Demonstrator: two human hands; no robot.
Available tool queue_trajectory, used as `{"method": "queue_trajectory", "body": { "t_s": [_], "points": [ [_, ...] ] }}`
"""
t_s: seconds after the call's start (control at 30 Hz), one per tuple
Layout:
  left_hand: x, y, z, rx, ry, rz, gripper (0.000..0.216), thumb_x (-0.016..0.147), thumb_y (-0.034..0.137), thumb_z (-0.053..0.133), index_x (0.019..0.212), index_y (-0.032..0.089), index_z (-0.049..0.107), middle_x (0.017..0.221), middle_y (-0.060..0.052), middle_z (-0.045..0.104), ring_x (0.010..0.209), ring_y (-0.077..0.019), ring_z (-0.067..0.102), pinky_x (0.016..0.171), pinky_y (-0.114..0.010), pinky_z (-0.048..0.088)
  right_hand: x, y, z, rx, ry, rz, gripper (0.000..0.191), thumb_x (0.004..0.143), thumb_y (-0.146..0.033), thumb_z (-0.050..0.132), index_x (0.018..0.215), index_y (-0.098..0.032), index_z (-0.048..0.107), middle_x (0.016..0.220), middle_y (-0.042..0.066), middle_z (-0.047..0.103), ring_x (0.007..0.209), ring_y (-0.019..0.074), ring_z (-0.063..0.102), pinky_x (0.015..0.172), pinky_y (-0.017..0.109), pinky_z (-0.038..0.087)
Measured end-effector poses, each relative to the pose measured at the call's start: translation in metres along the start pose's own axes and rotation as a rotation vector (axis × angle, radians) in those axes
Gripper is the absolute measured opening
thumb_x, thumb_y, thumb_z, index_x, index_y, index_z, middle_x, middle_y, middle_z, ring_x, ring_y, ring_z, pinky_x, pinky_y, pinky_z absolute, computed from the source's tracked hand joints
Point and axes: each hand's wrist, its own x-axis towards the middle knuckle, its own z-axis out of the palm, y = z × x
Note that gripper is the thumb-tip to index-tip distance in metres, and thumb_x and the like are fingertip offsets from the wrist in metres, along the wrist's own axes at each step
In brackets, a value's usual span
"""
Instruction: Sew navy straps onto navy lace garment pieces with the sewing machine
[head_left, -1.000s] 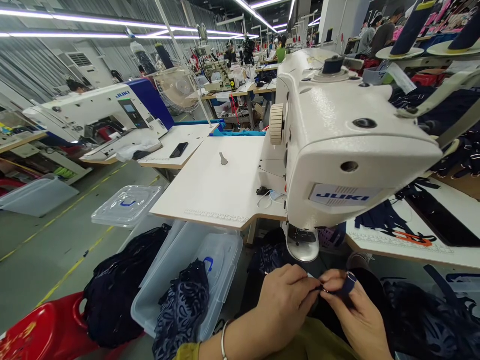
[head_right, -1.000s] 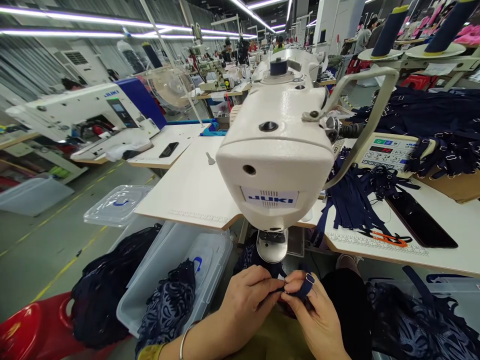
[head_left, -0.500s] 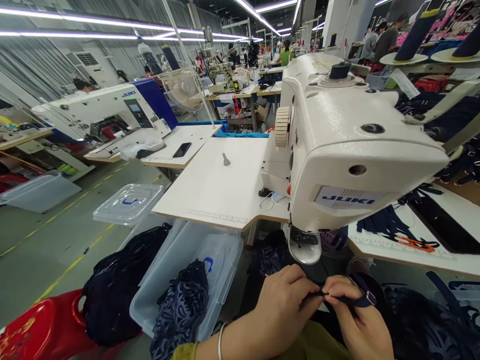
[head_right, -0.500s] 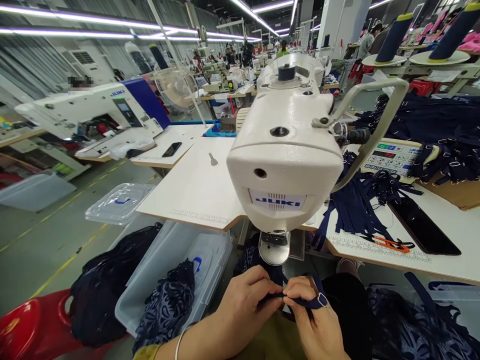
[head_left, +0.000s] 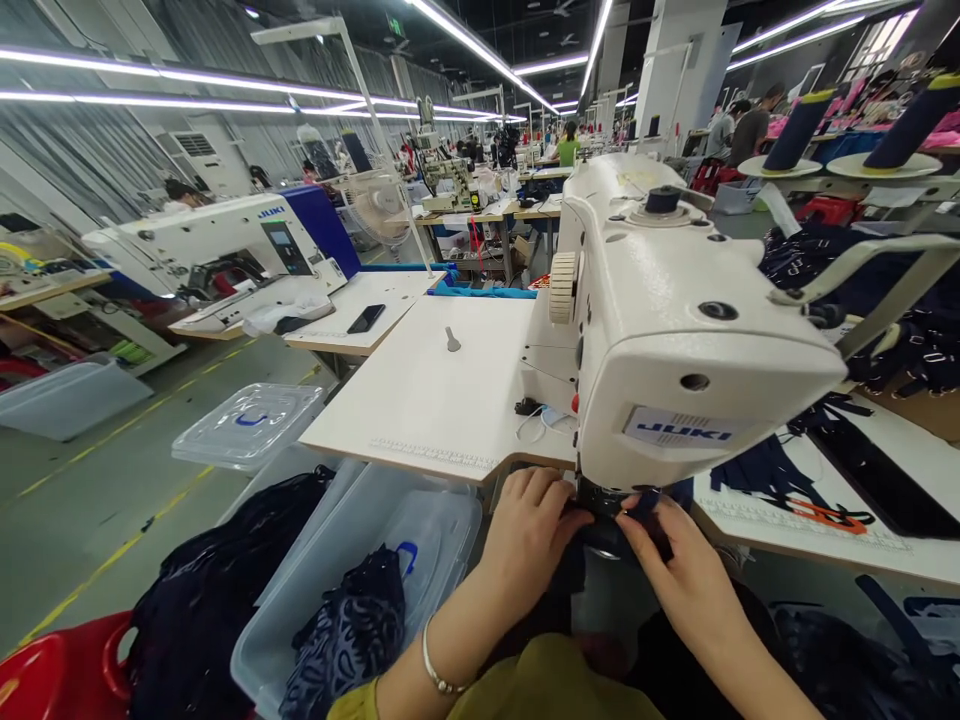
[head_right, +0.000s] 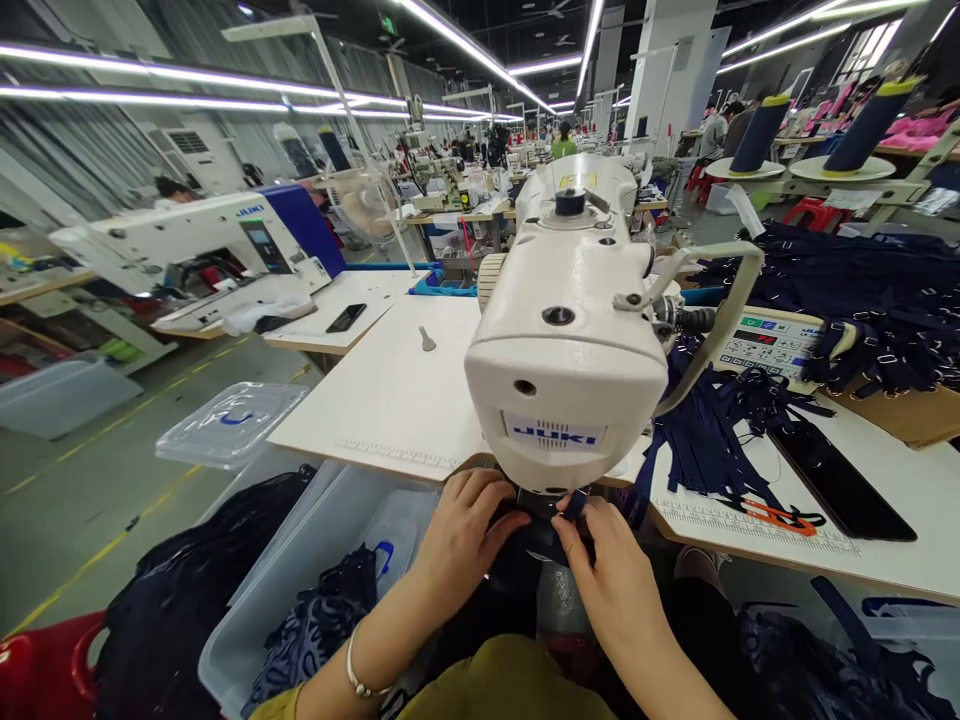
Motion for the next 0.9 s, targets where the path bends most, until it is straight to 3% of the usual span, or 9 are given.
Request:
{"method": "queue_trajectory", "body": {
  "t_s": [0.07, 0.13, 0.23, 0.3, 0.43, 0.67, 0.8, 0.9],
  "points": [
    [-0.004, 0.002, 0.005, -0.046, 0.079, 0.117, 0.023, 0.1, 0.025, 0.04, 0.107, 0.017, 0.06, 0.105, -0.007, 0.066, 0.097, -0.0192, 0.058, 0.086, -0.035, 0.044, 0.004, 0.003, 0.004, 0.04, 0.014, 0.047, 0.023, 0.088, -0.046, 0.051, 0.09, -0.024, 0.053, 0.082, 0.002, 0.055, 0.076, 0.0196, 0.057, 0.072, 0.033, 0.049],
    [-0.011, 0.009, 0.007, -0.078, 0.072, 0.253, 0.028, 0.1, 0.016, 0.035, 0.119, 0.017, 0.056, 0.113, -0.005, 0.066, 0.105, -0.0156, 0.057, 0.093, -0.032, 0.041, 0.008, 0.006, 0.005, 0.141, -0.018, 0.112, 0.025, 0.085, -0.048, 0.055, 0.091, -0.024, 0.049, 0.074, -0.002, 0.048, 0.066, 0.0168, 0.052, 0.065, 0.03, 0.049],
    [-0.021, 0.018, 0.01, -0.035, -0.009, 0.339, 0.031, 0.097, 0.02, 0.044, 0.127, 0.018, 0.053, 0.122, -0.002, 0.064, 0.115, -0.0149, 0.054, 0.099, -0.03, 0.038, 0.013, 0.007, 0.003, 0.328, -0.123, 0.213, 0.035, 0.083, -0.05, 0.058, 0.104, -0.024, 0.049, 0.079, -0.001, 0.051, 0.074, 0.0165, 0.055, 0.073, 0.029, 0.051],
    [-0.025, 0.021, 0.012, 0.051, -0.027, 0.324, 0.031, 0.096, 0.027, 0.049, 0.127, 0.022, 0.055, 0.125, 0.0, 0.063, 0.118, -0.0156, 0.052, 0.1, -0.032, 0.036, 0.014, 0.008, 0.0, 0.402, -0.159, 0.245, 0.037, 0.083, -0.052, 0.058, 0.107, -0.024, 0.051, 0.086, 0.0, 0.055, 0.084, 0.0174, 0.057, 0.081, 0.029, 0.05],
    [-0.03, 0.019, 0.017, 0.195, -0.006, 0.345, 0.029, 0.096, 0.028, 0.052, 0.125, 0.028, 0.057, 0.131, 0.004, 0.058, 0.12, -0.0156, 0.049, 0.096, -0.032, 0.035, 0.017, 0.014, -0.003, 0.377, -0.135, 0.21, 0.029, 0.088, -0.053, 0.05, 0.091, -0.024, 0.055, 0.084, 0.002, 0.059, 0.089, 0.0189, 0.059, 0.081, 0.029, 0.05],
    [-0.029, 0.024, 0.026, 0.28, 0.051, 0.271, 0.029, 0.096, 0.029, 0.051, 0.123, 0.026, 0.059, 0.132, 0.001, 0.058, 0.121, -0.0177, 0.048, 0.091, -0.033, 0.033, 0.04, 0.02, -0.004, 0.007, -0.016, 0.12, 0.025, 0.082, -0.041, 0.05, 0.073, -0.02, 0.061, 0.07, 0.005, 0.065, 0.081, 0.0239, 0.065, 0.073, 0.033, 0.052],
    [-0.024, 0.027, 0.027, 0.276, 0.069, 0.212, 0.028, 0.097, 0.034, 0.05, 0.121, 0.024, 0.06, 0.127, 0.0, 0.061, 0.119, -0.0177, 0.05, 0.09, -0.033, 0.032, 0.051, 0.018, -0.003, -0.028, -0.037, 0.066, 0.021, 0.077, -0.035, 0.051, 0.064, -0.022, 0.063, 0.06, 0.004, 0.067, 0.081, 0.0262, 0.067, 0.073, 0.033, 0.052],
    [-0.022, 0.028, 0.026, 0.249, 0.054, 0.175, 0.031, 0.097, 0.036, 0.049, 0.122, 0.022, 0.059, 0.121, -0.001, 0.063, 0.119, -0.0189, 0.05, 0.089, -0.034, 0.032, 0.055, 0.018, -0.002, -0.033, -0.045, 0.04, 0.023, 0.076, -0.034, 0.049, 0.064, -0.024, 0.065, 0.064, 0.007, 0.07, 0.084, 0.0289, 0.068, 0.076, 0.036, 0.053]
  ]
}}
